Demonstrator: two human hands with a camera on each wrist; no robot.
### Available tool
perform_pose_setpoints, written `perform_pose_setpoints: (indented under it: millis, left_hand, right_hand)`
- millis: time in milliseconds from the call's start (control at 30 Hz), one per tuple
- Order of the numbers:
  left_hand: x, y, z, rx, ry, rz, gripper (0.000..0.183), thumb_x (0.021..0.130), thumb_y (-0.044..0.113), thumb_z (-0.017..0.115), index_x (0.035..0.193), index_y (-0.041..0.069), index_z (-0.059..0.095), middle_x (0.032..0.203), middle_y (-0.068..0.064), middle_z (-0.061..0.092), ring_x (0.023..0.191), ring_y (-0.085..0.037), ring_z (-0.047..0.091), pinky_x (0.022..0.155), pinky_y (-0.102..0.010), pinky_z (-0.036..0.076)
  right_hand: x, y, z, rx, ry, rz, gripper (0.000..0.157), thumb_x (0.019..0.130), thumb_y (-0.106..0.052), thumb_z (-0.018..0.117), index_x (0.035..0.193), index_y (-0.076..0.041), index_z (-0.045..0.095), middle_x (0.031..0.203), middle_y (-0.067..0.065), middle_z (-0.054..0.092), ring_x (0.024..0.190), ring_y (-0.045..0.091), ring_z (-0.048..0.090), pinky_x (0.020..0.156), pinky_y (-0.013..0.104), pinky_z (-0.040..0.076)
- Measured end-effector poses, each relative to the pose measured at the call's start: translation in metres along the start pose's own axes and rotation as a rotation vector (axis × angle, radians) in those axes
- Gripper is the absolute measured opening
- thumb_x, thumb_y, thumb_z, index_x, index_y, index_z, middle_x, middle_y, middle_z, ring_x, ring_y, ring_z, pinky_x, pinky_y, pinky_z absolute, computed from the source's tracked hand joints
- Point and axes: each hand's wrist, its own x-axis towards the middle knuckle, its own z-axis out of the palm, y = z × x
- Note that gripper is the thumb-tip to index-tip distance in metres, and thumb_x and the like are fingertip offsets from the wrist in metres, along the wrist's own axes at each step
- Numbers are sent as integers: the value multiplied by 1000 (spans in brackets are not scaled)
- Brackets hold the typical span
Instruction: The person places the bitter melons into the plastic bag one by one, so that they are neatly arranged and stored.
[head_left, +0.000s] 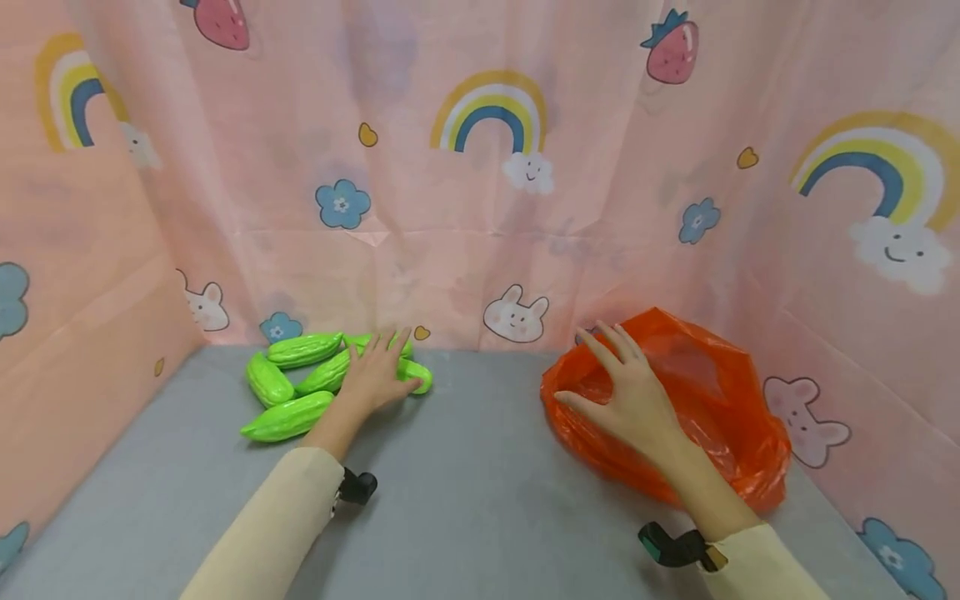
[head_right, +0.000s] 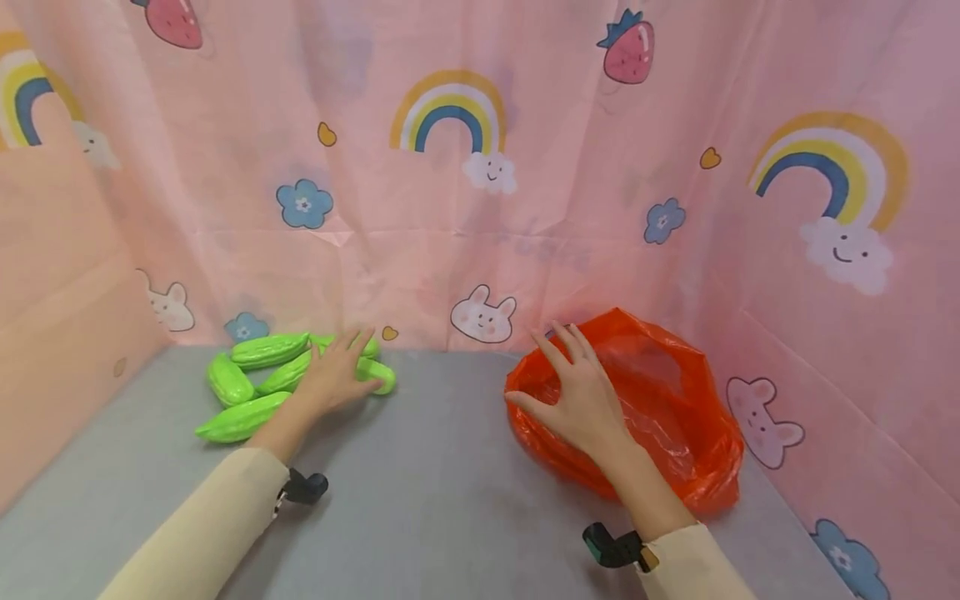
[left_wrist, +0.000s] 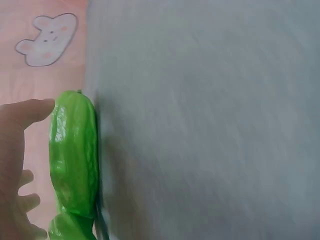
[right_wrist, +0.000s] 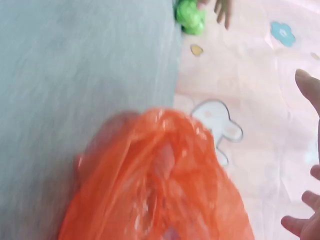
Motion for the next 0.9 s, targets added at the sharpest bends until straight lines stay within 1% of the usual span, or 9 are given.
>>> perform_pose_setpoints:
  millis: [67,200,367,433,500,600,700,800,900]
  left_hand:
    - [0,1,2,-54,14,-4,91,90,51,69,161,14,25,165,-20,30,153,-44,26,117,-77,15]
    - [1,9,2,-177,48,-46,88,91,45,70,161,12,26,165,-20,28,154,-44,23,119,-73,14]
    - [5,24,1,-306,144,-67,84,91,35,72,159,10,30,164,-23,29,152,-51,20,120,-69,20]
    - [7,29,4,-355,184,-74,83,91,35,73,158,10,31,163,-23,30,152,-51,20,121,-68,21]
    - [6,31,12,-395,221,-84,83,90,35,74,158,9,33,162,-24,33,152,-48,24,122,-65,23]
    - [3,31,27,-413,256,-89,81,89,34,75,155,7,37,159,-23,39,150,-44,31,123,-60,25]
    - [-1,30,38,-386,253,-81,79,88,32,77,152,5,41,156,-24,42,148,-45,34,123,-62,22]
    - [-3,28,43,-348,239,-83,77,87,30,78,151,4,44,155,-24,44,148,-45,34,124,-64,17]
    - [-2,25,45,-331,241,-77,76,86,29,79,150,4,46,153,-24,46,147,-44,35,125,-62,17]
  right_hand:
    - [-9,8,-7,1,29,-18,86,80,-44,84,153,-22,45,162,14,37,149,43,30,96,70,48]
    - [-23,19,-24,3,76,-24,87,77,-34,88,152,-19,47,161,16,37,147,44,33,94,73,47]
    - [-35,27,-45,22,149,4,90,75,-26,90,153,-23,46,163,13,36,146,44,34,95,76,42]
    - [-40,30,-51,44,195,25,93,73,-22,91,153,-26,45,164,10,35,146,44,35,95,77,41]
    - [-44,34,-55,65,244,44,95,71,-19,92,153,-27,46,163,8,37,144,44,37,95,77,41]
    - [-48,43,-57,83,299,67,96,68,-14,92,152,-29,47,162,5,39,141,43,42,95,75,43]
    - [-50,51,-57,92,314,84,94,69,-13,92,151,-28,48,162,5,40,140,44,44,97,75,42]
    - [-51,59,-57,111,320,105,89,73,-15,89,152,-27,48,162,7,39,142,46,42,103,76,38]
    - [-52,66,-60,109,335,133,85,78,-17,86,152,-29,47,162,11,40,144,47,39,106,76,34]
